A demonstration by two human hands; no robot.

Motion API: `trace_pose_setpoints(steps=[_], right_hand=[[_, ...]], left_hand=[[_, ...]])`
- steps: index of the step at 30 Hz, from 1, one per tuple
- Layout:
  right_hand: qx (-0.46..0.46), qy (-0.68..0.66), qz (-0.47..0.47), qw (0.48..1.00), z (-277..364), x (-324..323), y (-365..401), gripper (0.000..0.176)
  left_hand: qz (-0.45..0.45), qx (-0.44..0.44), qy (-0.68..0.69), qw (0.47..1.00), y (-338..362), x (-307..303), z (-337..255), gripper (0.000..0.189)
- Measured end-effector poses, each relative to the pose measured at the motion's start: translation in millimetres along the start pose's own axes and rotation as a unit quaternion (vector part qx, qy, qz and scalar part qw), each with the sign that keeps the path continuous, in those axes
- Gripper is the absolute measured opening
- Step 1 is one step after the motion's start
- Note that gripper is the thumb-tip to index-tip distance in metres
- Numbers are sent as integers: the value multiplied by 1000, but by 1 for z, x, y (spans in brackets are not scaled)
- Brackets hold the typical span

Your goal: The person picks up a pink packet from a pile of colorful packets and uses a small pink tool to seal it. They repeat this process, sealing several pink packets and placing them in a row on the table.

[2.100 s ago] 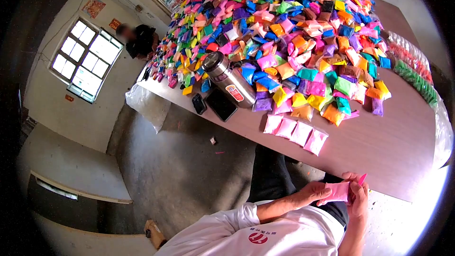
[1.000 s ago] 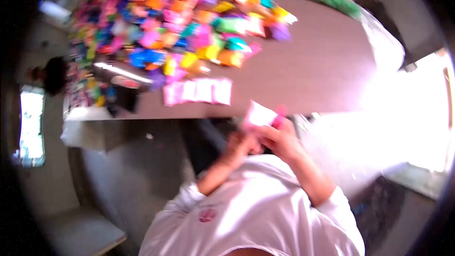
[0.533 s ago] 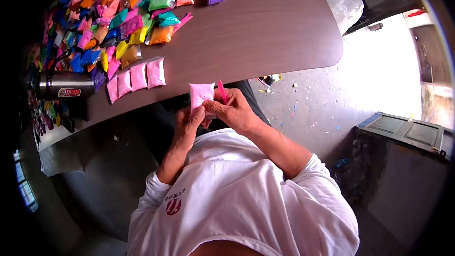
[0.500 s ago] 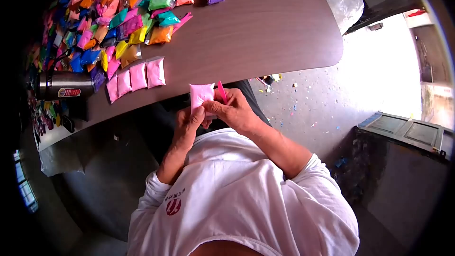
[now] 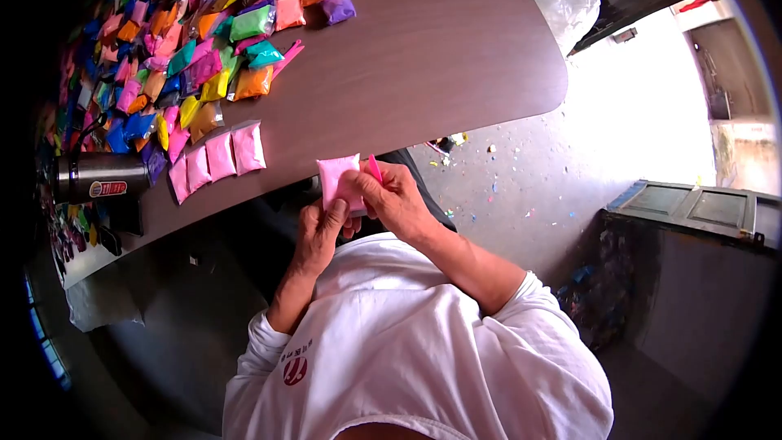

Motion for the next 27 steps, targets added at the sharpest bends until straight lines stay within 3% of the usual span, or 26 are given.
trace_pose_setpoints(steps=[3,7,15,19,24,27], right_hand=[[-31,-47,50,997,6,2,0,24],[-54,-4,-7,998,5,8,2,26],[32,-144,24,989,-3,16,-4,31],[-23,-44,24,998,-5,10,-8,37],[45,-133,41,989,-8,9,-10,27],[24,-110,41,993,-12,8,-11,27]], left_hand=[[7,5,6,1000,-1,-2,-1,39],[0,-40,-3,999,4,-3,-3,39],[-41,-21,82,996,4,-6,-1,40],[0,-38,42,998,5,-2,-3,45],[21,-44,81,996,6,-3,3,40],[50,-49,95,993,8,-3,5,39]])
Point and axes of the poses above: each hand's wrist, its own y-axis away from the middle knuckle, its own x-axis out of the palm, z = x × y, the point moved 2 cm from there along -y, towards the middle knuckle, and after that the axes turned 12 degrees about x, right-handed, at the moved point
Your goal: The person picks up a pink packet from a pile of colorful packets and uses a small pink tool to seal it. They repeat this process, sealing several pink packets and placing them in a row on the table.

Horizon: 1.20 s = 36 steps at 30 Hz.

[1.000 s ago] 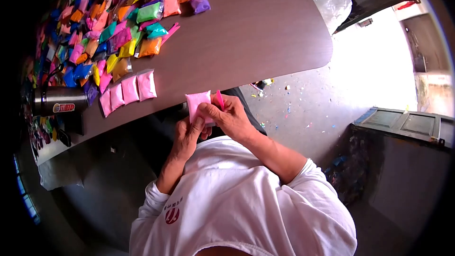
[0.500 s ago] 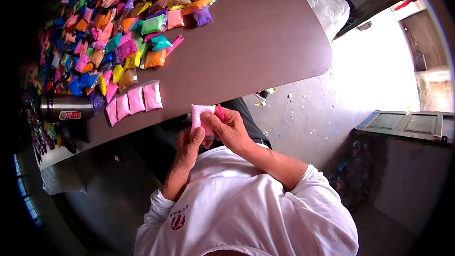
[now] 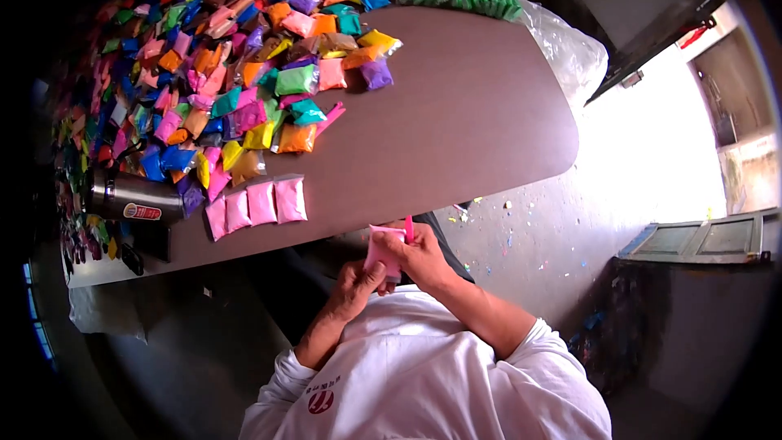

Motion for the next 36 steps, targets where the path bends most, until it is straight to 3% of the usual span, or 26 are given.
trace_pose_setpoints(steps=[4,6,8,12,14,16,17,18,20,23,27,30,31,36], right_hand=[[-57,30,21,998,-5,-5,1,29],[-68,36,-61,995,-10,-7,-2,29],[-57,15,-43,997,-9,-2,2,28],[-142,93,-133,976,-15,4,0,27],[-138,116,-133,975,-26,-5,-5,24],[-73,199,-205,956,-19,-8,-4,19],[-57,176,-206,961,-19,-7,-6,17],[-87,87,-190,974,-31,-21,-13,21],[-112,40,-133,984,-43,-45,-17,26],[-35,23,-118,992,-18,-20,-6,20],[-133,-4,-195,972,-21,-28,-12,18],[-130,63,-77,987,-19,-39,-12,20],[-144,-7,-113,983,-26,-39,-15,17],[-57,-69,-90,992,-29,-14,4,24]], left_hand=[[-3,-20,-8,1000,0,3,-5,44],[-11,-23,-12,1000,-2,2,-5,44],[-12,-24,-13,1000,-2,-2,-6,42],[-46,-37,11,998,2,-1,-2,42],[-62,-67,-28,995,4,-5,14,41],[-47,-35,3,998,0,-1,15,36],[-29,40,-70,996,1,3,3,36],[-29,-36,-33,998,-1,3,1,39],[-10,24,-33,999,-2,7,11,42],[-14,69,10,997,-6,16,1,46],[8,68,-55,996,-5,10,-6,46],[22,70,-12,997,-4,17,-2,50],[16,69,-10,997,-5,18,-4,50],[1,85,-49,995,-7,16,-3,49]])
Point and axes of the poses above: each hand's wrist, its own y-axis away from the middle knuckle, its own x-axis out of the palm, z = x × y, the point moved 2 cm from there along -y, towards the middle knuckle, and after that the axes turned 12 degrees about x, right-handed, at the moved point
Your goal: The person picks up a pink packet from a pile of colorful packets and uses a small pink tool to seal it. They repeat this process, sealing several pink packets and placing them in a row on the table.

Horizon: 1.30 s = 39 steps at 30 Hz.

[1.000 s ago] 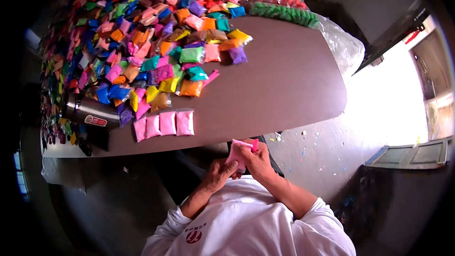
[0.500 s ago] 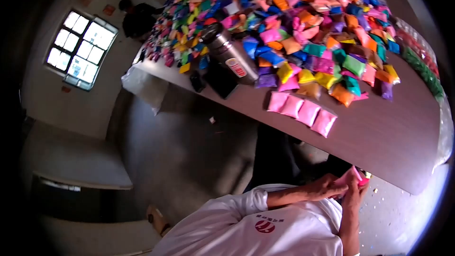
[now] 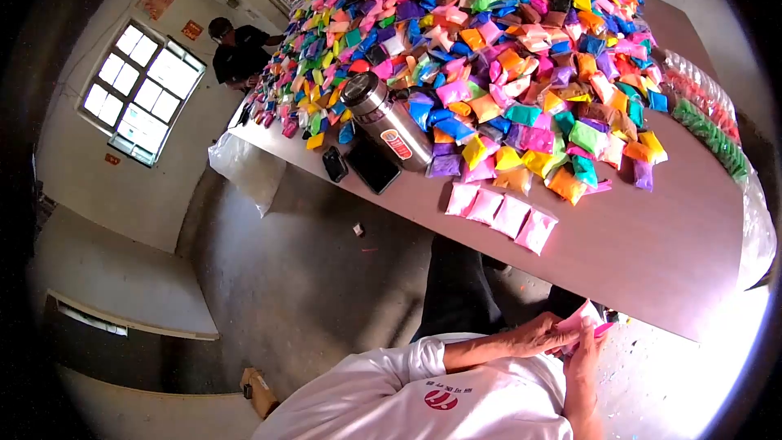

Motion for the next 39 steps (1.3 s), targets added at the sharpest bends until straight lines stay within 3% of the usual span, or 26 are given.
trace_pose_setpoints(steps=[7,12,14,18,20,23,24,26,27,32,35,37,39], right_hand=[[-27,95,-42,994,-11,-11,-13,26],[4,72,-45,996,-3,3,-12,30],[-34,81,-73,993,2,2,-13,31],[-34,199,-18,979,13,-7,-15,26],[-36,176,-71,981,9,-5,-13,23],[18,109,16,994,9,12,-6,24],[24,89,-30,995,3,6,-8,24],[-3,121,11,993,5,6,-7,24],[-21,117,-42,992,4,14,-2,24],[-52,133,-116,983,-10,-7,-14,31],[-47,128,-98,986,-14,-18,-20,33],[-26,237,-160,958,-9,-20,-12,39],[-30,231,-172,957,-13,-17,-14,41]], left_hand=[[-16,-9,52,998,5,-2,2,49],[-36,0,39,999,5,-7,-3,50],[-32,-1,33,999,5,-9,-5,49],[-32,-4,29,999,4,-9,-7,47],[-39,-9,64,997,2,-9,-1,44],[-37,-11,35,999,0,-12,3,44],[-36,-22,17,999,1,-12,4,44],[-51,-20,88,995,4,-8,2,45],[-53,-14,96,994,6,-6,3,45],[-56,-24,81,995,3,-9,13,46],[-13,-24,54,998,0,-16,5,46],[-13,-9,60,998,1,-18,6,47],[-6,-2,68,998,-1,-21,3,47]])
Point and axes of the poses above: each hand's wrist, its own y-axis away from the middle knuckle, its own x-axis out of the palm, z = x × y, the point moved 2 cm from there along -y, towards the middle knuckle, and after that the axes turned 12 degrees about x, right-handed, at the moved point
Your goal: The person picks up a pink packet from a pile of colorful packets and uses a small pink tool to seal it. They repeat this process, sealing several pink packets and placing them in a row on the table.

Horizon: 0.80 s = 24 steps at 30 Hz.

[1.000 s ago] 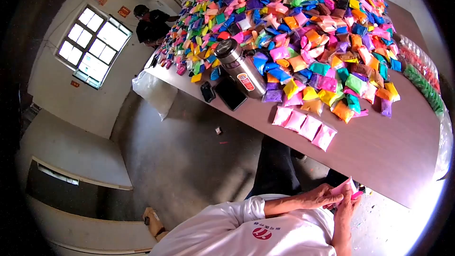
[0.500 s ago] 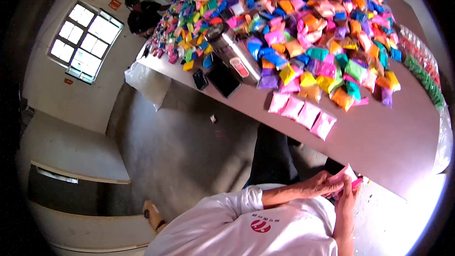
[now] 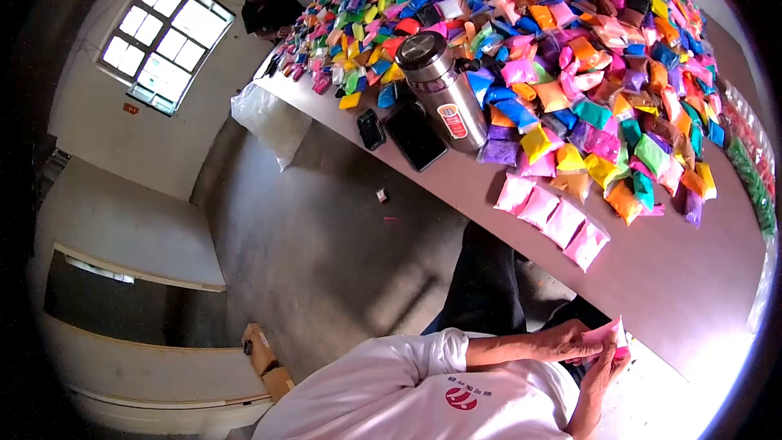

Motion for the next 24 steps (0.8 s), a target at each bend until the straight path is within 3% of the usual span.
trace_pose_setpoints(steps=[7,9,11,13,14,17,19,24], right_hand=[[-8,-57,-39,998,0,12,-8,33],[25,-47,68,996,6,11,-11,28],[30,-66,79,994,10,20,-3,23],[-20,-87,-83,993,14,28,7,20],[-39,-60,-57,996,6,15,6,26],[-184,66,-121,973,8,13,19,29],[-154,87,-113,978,14,11,32,31],[-65,-96,-91,989,-10,5,37,32]], left_hand=[[-33,6,22,999,-1,-15,-9,48],[-32,12,21,999,-3,-19,-13,49],[-24,13,19,999,-3,-19,-14,50],[-10,-13,36,999,-5,-16,-12,50],[16,-21,46,999,-6,-16,-11,48],[60,-38,138,988,-5,-10,5,49],[85,-61,160,981,-6,-6,-4,52],[156,-79,39,984,-14,-5,-4,56]])
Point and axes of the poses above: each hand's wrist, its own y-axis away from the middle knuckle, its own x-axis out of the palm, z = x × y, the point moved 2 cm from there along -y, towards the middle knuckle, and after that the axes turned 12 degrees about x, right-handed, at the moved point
